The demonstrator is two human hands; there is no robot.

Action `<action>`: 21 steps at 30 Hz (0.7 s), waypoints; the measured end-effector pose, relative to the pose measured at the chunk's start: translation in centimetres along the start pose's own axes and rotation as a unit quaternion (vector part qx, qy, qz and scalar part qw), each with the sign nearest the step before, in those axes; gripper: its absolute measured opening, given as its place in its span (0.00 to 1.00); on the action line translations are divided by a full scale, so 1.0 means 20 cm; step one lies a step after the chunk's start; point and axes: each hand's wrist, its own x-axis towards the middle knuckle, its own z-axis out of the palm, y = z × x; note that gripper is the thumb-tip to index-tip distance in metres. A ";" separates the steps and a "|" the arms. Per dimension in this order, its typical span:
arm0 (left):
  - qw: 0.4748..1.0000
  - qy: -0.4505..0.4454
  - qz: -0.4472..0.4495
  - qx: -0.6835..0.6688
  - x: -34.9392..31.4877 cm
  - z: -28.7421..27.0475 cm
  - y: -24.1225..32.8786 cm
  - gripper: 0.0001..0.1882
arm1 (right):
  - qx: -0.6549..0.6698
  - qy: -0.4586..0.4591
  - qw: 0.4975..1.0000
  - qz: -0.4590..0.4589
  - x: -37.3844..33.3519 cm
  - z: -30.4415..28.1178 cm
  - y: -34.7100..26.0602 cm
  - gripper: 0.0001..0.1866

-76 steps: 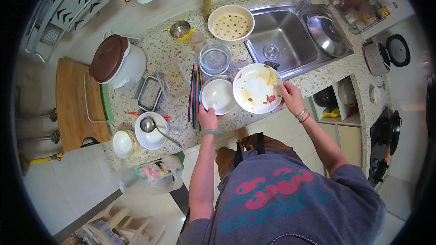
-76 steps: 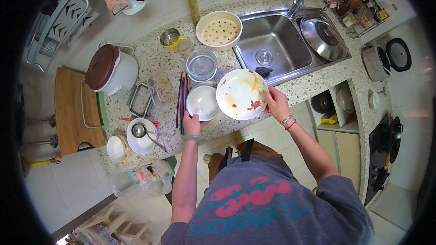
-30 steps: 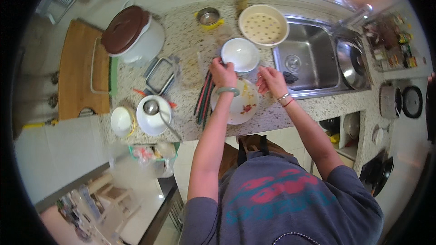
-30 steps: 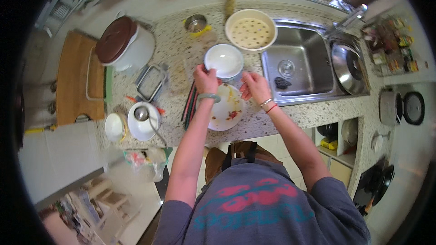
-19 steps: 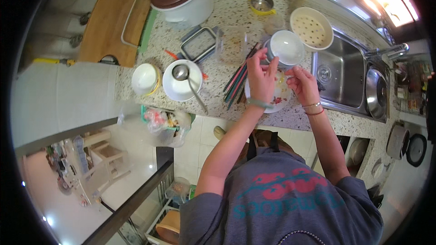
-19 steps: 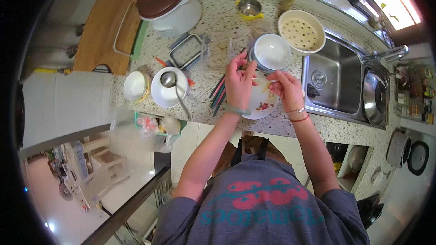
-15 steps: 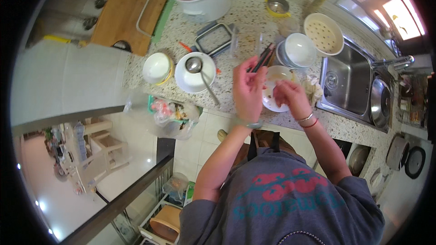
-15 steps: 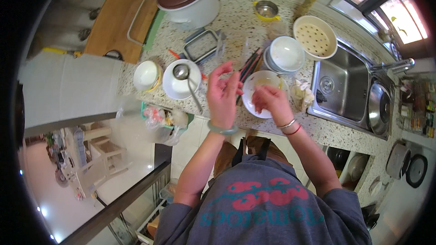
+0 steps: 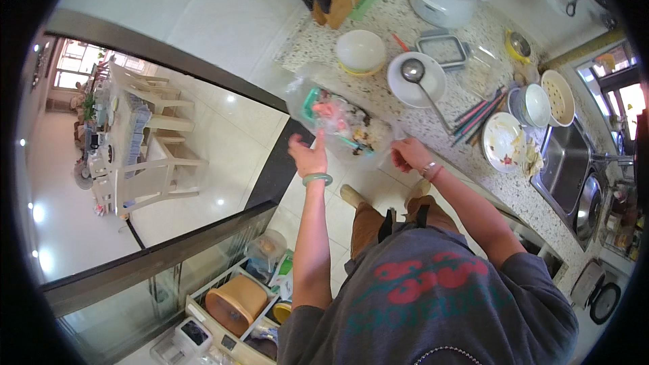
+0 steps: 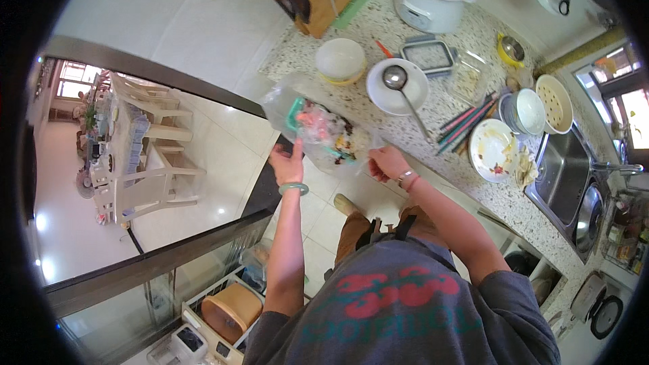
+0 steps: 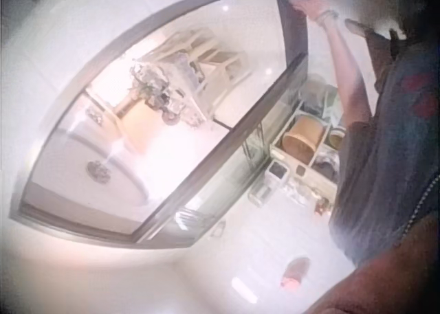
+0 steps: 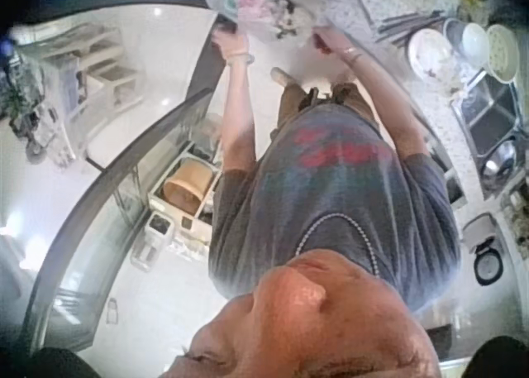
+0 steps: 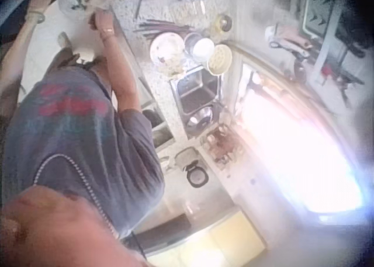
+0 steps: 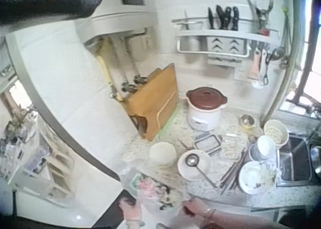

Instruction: The person clears leftover food from a dining table into a trash bag. They use chopsticks and a spoon to transfer rice, meat, and vegetables from various bowls and plates into a plastic bag held in a bin. The person moves between the dining table and the kitchen counter to dispose of the food.

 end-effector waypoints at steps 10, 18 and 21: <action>0.803 -0.398 -0.098 -0.433 0.42 -0.40 -0.25 0.24 | 0.159 0.200 0.949 -0.183 -0.15 0.46 -0.45 0.23; 0.779 -0.236 -0.157 -0.559 0.73 -0.76 -0.74 0.22 | 0.150 0.080 0.959 -0.229 0.00 1.05 -0.63 0.20; 0.774 -0.213 -0.181 -0.567 0.68 -0.79 -0.94 0.21 | 0.120 0.053 0.969 -0.209 0.12 1.13 -0.60 0.20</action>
